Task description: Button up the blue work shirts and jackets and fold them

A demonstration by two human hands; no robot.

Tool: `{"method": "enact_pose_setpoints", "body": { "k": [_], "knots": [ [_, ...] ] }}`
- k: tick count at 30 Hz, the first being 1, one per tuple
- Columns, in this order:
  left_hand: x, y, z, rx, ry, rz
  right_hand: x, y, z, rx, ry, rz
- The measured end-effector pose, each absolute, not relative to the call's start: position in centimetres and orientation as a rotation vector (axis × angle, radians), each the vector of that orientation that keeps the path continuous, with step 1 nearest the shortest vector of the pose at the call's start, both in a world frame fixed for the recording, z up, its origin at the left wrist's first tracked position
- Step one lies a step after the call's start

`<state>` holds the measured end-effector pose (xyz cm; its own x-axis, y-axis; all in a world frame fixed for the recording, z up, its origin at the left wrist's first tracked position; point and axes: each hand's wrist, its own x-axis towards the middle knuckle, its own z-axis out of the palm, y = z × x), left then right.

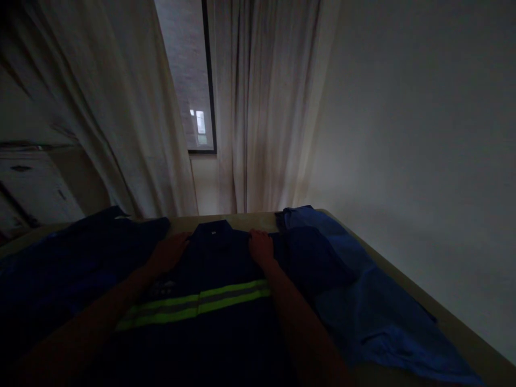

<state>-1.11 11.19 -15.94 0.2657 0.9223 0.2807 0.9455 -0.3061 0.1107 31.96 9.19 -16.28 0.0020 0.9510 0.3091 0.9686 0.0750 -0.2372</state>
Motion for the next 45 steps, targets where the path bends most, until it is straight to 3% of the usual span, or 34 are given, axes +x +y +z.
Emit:
{"method": "enact_pose_setpoints", "body": {
  "k": [15, 31, 36, 40, 45],
  "knots": [
    [-2.0, 11.5, -17.0, -2.297, -1.96, -0.539, 32.0, 9.8, -17.0, -1.921, -1.952, -0.121],
    [-1.0, 10.3, -15.8, -2.301, -1.686, -1.178, 32.1, 9.0, -16.1, -1.805, -1.72, -0.208],
    [-1.0, 10.5, -14.1, -2.551, -1.894, -1.376, 31.6, 8.0, -15.6, -1.568, -1.902, -0.155],
    [-2.2, 10.8, -11.7, -3.154, -1.866, -1.009, 31.1, 7.7, -15.7, -1.422, -2.014, -0.11],
    [-3.0, 10.7, -10.0, -3.045, -1.717, -0.699, 31.4, 7.7, -15.8, -1.425, -2.014, -0.004]
  ]
}}
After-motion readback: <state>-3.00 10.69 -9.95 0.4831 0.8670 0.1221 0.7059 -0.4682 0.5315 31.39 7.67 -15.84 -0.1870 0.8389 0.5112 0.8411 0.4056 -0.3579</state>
